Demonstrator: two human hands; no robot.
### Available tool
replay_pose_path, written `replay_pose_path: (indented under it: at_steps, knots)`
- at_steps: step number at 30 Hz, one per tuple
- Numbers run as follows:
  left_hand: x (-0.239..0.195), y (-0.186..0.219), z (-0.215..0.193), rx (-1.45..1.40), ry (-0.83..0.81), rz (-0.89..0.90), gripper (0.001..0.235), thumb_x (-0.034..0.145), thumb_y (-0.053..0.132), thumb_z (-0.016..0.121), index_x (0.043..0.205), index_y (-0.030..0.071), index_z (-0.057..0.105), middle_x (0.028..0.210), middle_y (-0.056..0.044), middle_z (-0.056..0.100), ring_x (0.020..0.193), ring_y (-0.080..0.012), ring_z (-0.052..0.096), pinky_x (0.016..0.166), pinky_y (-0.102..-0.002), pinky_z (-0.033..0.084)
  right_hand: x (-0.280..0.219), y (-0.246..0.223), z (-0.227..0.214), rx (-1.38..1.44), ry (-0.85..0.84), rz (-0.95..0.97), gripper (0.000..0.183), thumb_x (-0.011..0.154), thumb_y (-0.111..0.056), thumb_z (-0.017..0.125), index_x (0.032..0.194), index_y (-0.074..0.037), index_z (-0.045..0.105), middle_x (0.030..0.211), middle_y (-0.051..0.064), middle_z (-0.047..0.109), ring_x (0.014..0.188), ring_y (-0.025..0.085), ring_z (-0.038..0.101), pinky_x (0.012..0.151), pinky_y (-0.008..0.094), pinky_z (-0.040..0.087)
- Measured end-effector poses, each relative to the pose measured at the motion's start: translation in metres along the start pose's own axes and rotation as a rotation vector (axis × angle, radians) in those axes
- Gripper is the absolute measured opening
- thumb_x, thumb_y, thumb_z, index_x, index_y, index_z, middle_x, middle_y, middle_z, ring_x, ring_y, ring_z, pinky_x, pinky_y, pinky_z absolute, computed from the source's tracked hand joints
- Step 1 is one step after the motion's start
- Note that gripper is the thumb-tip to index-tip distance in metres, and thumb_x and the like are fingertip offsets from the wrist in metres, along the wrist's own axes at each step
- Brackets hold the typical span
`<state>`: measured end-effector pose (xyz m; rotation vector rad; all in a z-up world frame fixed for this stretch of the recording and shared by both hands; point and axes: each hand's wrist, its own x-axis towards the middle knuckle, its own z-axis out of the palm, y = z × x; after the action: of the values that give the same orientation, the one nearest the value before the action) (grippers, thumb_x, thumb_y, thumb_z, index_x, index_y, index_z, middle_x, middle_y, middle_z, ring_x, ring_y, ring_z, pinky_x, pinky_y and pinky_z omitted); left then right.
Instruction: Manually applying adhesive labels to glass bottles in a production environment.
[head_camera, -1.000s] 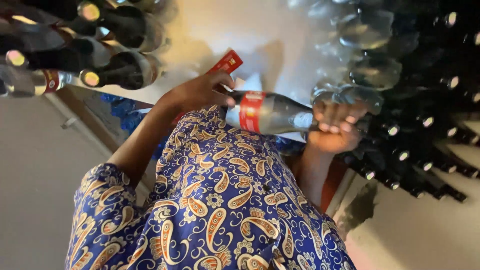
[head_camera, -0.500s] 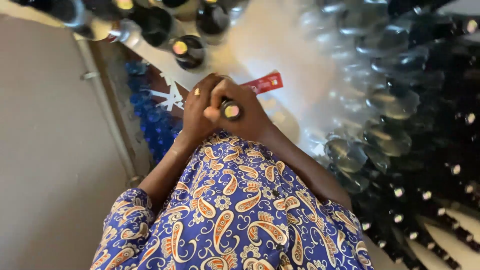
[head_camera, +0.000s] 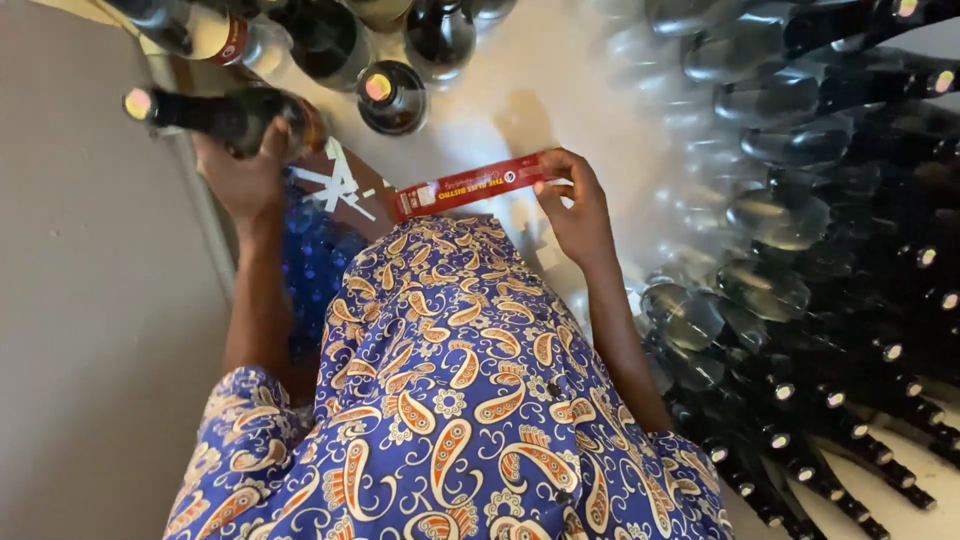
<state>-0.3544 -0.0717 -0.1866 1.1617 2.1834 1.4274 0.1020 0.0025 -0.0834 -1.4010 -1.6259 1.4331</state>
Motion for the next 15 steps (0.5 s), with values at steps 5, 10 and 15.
replay_pose_path:
  at_steps: [5, 10, 15]
  knots:
    - [0.036, 0.062, 0.021, -0.182, -0.037, 0.136, 0.072, 0.108, 0.025, 0.1, 0.153, -0.006, 0.053, 0.142, -0.03, 0.071, 0.133, -0.0404, 0.073, 0.11, -0.049, 0.065, 0.011, 0.045, -0.01, -0.254, 0.136, 0.231, 0.03, 0.105, -0.024, 0.066, 0.134, -0.018, 0.065, 0.144, 0.009, 0.064, 0.133, 0.028, 0.064, 0.097, 0.045, 0.058]
    - [0.042, 0.033, 0.04, -0.096, 0.051, 0.138, 0.078, 0.108, 0.027, 0.103, 0.153, -0.001, 0.047, 0.141, -0.027, 0.062, 0.135, -0.0399, 0.07, 0.11, -0.048, 0.067, 0.015, 0.129, -0.017, -0.357, 0.275, 0.189, 0.045, 0.106, -0.027, 0.075, 0.146, -0.012, 0.061, 0.145, 0.011, 0.061, 0.131, 0.028, 0.062, 0.093, 0.045, 0.061]
    - [0.033, 0.043, 0.027, -0.263, -0.095, 0.133, 0.087, 0.118, 0.034, 0.097, 0.167, 0.011, 0.029, 0.165, -0.019, 0.042, 0.16, -0.0324, 0.043, 0.136, -0.048, 0.046, 0.022, 0.174, -0.018, -0.485, 0.308, 0.226, 0.062, 0.102, -0.029, 0.083, 0.152, -0.004, 0.056, 0.153, 0.022, 0.059, 0.142, 0.04, 0.056, 0.113, 0.05, 0.051]
